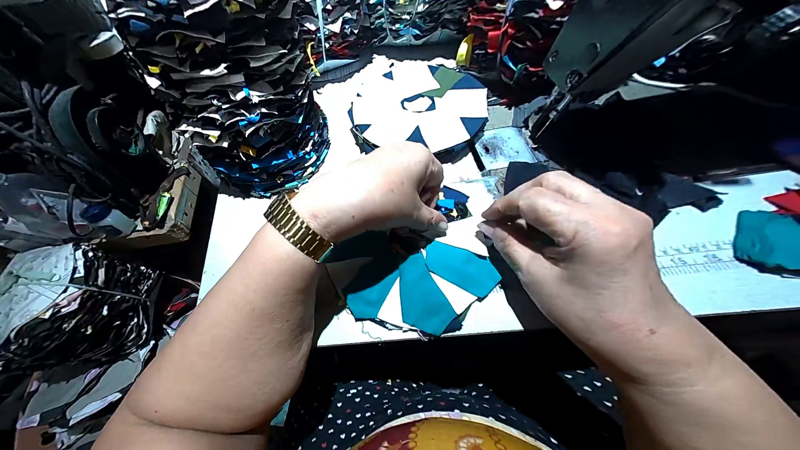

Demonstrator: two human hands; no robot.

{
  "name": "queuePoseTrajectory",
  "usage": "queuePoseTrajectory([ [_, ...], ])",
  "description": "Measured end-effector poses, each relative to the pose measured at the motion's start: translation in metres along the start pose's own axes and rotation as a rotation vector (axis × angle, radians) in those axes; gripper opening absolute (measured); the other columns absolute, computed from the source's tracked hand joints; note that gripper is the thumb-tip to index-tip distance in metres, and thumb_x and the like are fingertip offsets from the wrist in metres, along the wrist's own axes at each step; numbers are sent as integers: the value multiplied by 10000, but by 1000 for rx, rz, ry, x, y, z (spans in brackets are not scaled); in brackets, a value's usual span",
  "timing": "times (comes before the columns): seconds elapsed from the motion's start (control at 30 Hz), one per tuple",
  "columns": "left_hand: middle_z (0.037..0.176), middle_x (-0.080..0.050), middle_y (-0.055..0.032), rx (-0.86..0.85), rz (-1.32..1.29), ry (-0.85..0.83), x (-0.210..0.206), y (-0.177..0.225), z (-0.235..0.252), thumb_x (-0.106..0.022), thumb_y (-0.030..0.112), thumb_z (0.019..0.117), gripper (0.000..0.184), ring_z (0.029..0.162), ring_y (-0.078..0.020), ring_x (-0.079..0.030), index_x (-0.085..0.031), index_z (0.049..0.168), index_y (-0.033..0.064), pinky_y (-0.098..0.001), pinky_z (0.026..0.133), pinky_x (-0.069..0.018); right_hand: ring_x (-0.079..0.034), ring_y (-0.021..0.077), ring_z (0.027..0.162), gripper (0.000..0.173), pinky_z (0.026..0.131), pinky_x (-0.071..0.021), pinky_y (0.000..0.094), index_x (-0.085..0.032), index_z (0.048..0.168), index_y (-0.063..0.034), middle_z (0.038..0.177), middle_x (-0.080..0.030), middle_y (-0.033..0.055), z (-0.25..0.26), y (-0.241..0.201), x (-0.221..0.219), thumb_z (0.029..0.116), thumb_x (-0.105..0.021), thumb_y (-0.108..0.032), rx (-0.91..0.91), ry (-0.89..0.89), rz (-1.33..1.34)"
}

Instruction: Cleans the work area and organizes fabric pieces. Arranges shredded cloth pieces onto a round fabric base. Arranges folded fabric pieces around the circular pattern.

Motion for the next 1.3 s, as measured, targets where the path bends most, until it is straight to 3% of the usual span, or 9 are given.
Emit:
queuePoseTrajectory([
  [0.07, 639, -542, 29, -9, -12, 14, 1, -1, 0, -772, 287, 924, 263, 543, -37, -483, -654, 811, 81, -206, 502, -389, -631, 188, 844, 156, 730, -533, 300, -764, 995, -23, 955, -654, 119, -1, -5, 1, 942, -621, -58, 61, -21, 25],
  [0.13, 641, -546, 34, -16, 22, 1, -1, 0, 0, -792, 296, 903, 264, 557, -41, -482, -665, 806, 87, -224, 525, -392, -640, 230, 870, 206, 745, -553, 364, -777, 1033, -41, 972, -652, 110, -5, -10, -3, 937, -595, -32, 94, -96, 12],
  [0.23, 650, -545, 30, 6, 93, -26, -5, 2, 1, -803, 307, 894, 273, 591, -69, -491, -663, 792, 96, -265, 570, -408, -618, 295, 861, 258, 695, -530, 411, -770, 1076, -39, 945, -637, 111, -12, -20, -10, 920, -568, 1, 95, -173, -90],
  [0.3, 652, -558, 31, 25, 110, -34, -4, 3, 1, -815, 320, 881, 274, 597, -77, -508, -667, 796, 106, -276, 576, -422, -606, 294, 847, 272, 666, -524, 394, -759, 1096, -26, 954, -630, 113, -17, -27, -9, 915, -555, -19, 83, -208, -123],
  [0.43, 640, -549, 31, -25, 29, -21, -4, -2, 2, -815, 282, 883, 254, 578, -60, -497, -661, 810, 94, -247, 554, -406, -661, 130, 943, 309, 787, -578, 270, -756, 1162, -77, 1075, -680, 41, -22, -22, 15, 935, -546, -76, 45, -225, 79],
  [0.57, 620, -566, 32, -99, -220, 61, -1, -7, 4, -785, 203, 908, 184, 508, -19, -487, -671, 843, 75, -177, 475, -388, -671, 73, 986, 235, 838, -584, 237, -764, 1088, -96, 1124, -692, 13, -34, 13, 61, 928, -617, -186, -21, -227, 85],
  [0.73, 614, -600, 0, -113, -399, 130, 0, -11, 6, -743, 195, 949, 167, 474, -51, -517, -678, 865, 66, -194, 433, -416, -662, 60, 967, 252, 802, -583, 235, -773, 994, -167, 1086, -678, -42, -57, 43, 77, 854, -702, -364, -111, -278, 24],
  [1.03, 595, -586, 6, -131, -424, 145, -1, -10, 7, -719, 190, 965, 168, 467, -45, -511, -678, 857, 69, -180, 420, -402, -656, 48, 960, 152, 786, -564, 189, -778, 919, -158, 1057, -680, -30, -58, 45, 74, 903, -662, -254, -112, -239, 48],
  [1.3, 605, -592, 6, -134, -429, 145, -2, -11, 6, -705, 201, 976, 172, 475, -45, -507, -680, 874, 65, -178, 429, -393, -653, 49, 969, 176, 807, -556, 193, -742, 920, -135, 1077, -675, -9, -57, 45, 73, 923, -598, -237, -111, -240, 15],
])
Point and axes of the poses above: each hand's wrist, its own z-axis towards the middle knuckle, its own x-axis out of the back of the hand, y = z × x, the point moved 2 cm from there along z, towards the middle knuckle
